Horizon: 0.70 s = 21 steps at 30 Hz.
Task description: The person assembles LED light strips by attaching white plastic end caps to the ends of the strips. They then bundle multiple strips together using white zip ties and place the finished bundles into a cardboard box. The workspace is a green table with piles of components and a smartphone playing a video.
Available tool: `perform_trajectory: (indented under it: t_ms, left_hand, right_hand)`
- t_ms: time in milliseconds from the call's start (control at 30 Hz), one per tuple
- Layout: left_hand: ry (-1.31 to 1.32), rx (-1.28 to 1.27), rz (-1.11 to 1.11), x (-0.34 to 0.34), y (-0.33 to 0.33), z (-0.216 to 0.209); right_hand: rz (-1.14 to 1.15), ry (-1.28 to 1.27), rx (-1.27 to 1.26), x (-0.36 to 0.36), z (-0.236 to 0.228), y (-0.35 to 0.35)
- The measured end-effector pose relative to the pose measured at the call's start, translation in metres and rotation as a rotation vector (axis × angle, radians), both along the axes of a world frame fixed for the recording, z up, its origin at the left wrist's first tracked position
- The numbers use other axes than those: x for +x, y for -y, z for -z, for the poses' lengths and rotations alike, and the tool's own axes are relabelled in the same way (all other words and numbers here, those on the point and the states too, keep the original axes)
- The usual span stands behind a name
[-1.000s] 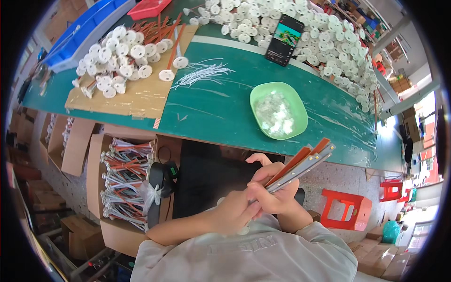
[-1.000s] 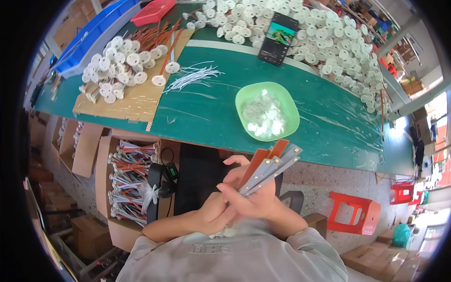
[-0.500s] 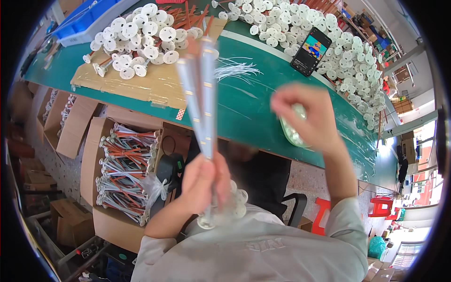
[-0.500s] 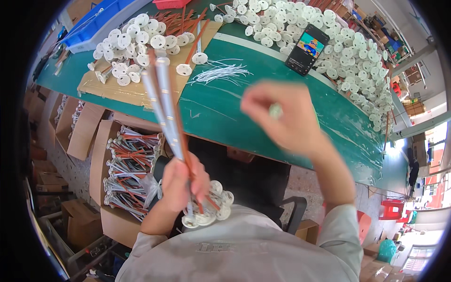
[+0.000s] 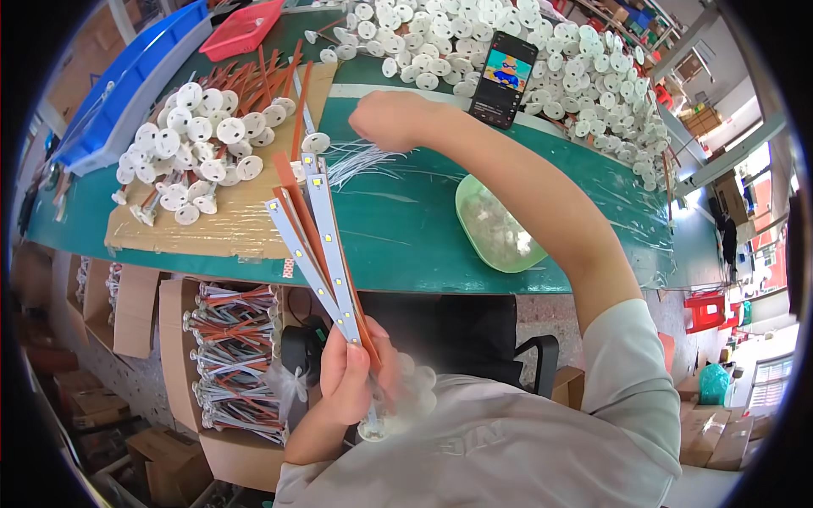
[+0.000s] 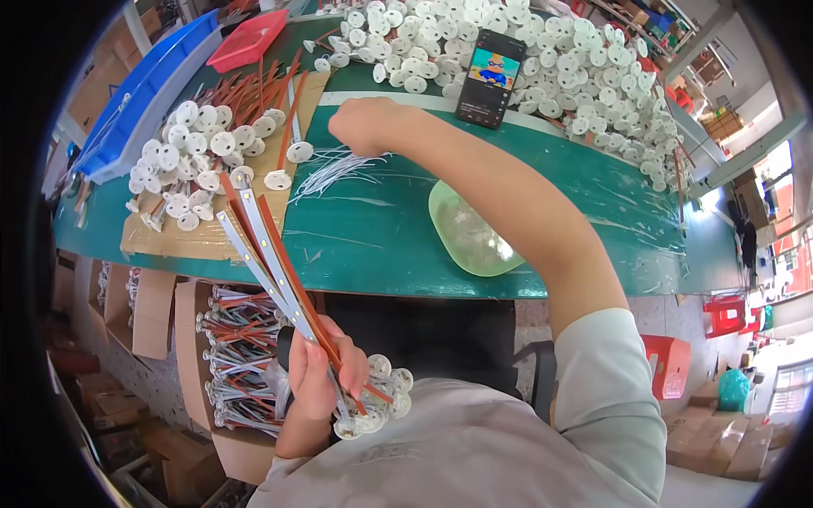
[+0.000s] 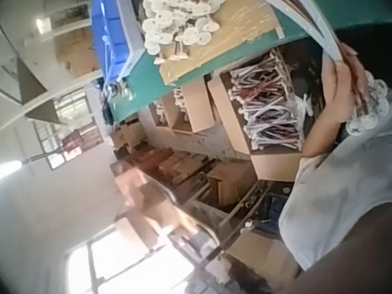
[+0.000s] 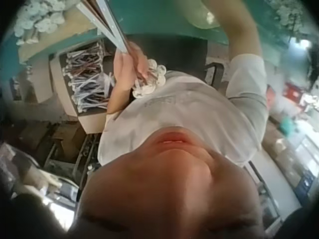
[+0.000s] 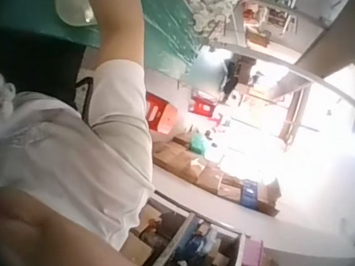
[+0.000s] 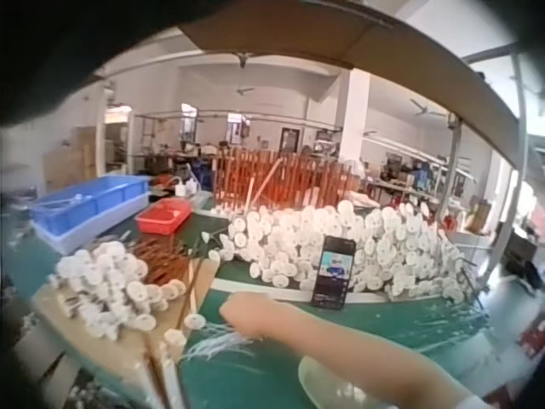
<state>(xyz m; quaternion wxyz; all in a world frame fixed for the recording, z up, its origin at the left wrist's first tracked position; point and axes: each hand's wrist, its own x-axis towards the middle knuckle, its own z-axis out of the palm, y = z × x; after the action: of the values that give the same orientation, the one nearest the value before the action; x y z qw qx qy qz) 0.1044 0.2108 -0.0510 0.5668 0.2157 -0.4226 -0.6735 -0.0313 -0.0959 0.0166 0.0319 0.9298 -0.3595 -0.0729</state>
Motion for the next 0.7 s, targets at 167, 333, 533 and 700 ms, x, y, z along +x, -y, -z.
perform_trajectory:
  t_ms: [167, 333, 533, 700]
  left_hand:
    - [0.012, 0.011, 0.010, -0.006, -0.004, 0.000]
    - [0.040, 0.051, 0.057, -0.017, -0.003, 0.000]
    - [0.096, 0.069, 0.061, -0.028, -0.006, -0.005]
    - [0.144, 0.043, 0.009, -0.028, -0.016, -0.012]
  right_hand:
    - [-0.038, 0.003, -0.285, -0.011, -0.048, -0.060]
    - [0.000, 0.204, -0.452, -0.033, -0.047, -0.110]
    - [-0.145, 0.312, -0.502, -0.034, -0.013, -0.099]
    - [-0.061, 0.474, -0.512, -0.043, -0.030, -0.096]
